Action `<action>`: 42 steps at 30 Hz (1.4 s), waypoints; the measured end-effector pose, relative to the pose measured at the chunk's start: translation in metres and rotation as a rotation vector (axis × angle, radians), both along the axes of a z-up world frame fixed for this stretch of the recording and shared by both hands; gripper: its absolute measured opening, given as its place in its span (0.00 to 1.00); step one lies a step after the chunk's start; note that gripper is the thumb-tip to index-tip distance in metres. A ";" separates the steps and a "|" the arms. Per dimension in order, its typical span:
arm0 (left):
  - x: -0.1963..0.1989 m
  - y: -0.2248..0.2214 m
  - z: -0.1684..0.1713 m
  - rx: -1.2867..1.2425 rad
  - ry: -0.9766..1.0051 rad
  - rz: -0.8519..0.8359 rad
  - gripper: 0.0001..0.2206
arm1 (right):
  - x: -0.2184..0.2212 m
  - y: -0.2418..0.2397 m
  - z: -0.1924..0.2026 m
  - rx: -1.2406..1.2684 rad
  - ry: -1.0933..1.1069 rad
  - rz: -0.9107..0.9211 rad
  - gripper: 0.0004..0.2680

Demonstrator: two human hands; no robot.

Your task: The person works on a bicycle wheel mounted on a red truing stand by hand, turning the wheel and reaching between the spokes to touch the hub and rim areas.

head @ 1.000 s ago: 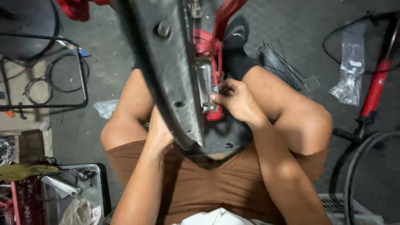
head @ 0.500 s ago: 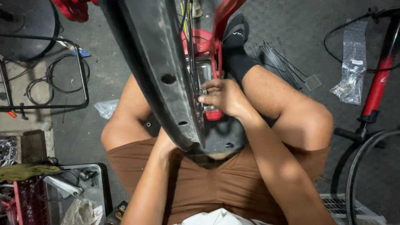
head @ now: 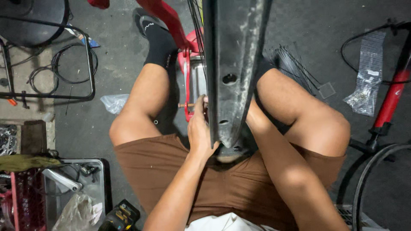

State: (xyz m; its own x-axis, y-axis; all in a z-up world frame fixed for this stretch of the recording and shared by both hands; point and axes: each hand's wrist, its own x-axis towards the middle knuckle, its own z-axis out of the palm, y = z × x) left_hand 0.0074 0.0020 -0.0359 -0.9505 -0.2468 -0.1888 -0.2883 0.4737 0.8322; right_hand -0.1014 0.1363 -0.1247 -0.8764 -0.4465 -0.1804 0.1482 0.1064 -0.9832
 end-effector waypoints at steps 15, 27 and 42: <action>-0.017 0.003 0.036 -0.067 0.051 -0.031 0.23 | -0.017 0.005 0.067 0.019 -0.278 -0.002 0.13; -0.016 0.002 0.035 -0.040 0.099 0.040 0.35 | -0.052 0.013 0.045 0.344 0.486 0.417 0.12; -0.014 0.007 0.038 -0.071 -0.037 0.073 0.34 | -0.023 0.010 0.073 0.016 -0.149 0.310 0.09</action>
State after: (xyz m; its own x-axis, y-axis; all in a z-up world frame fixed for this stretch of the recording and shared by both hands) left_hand -0.0065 0.0086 0.0019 -0.9222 -0.3289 -0.2032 -0.3541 0.5075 0.7855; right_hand -0.1247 0.1467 -0.0520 -0.6629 -0.6836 -0.3056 0.2481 0.1845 -0.9510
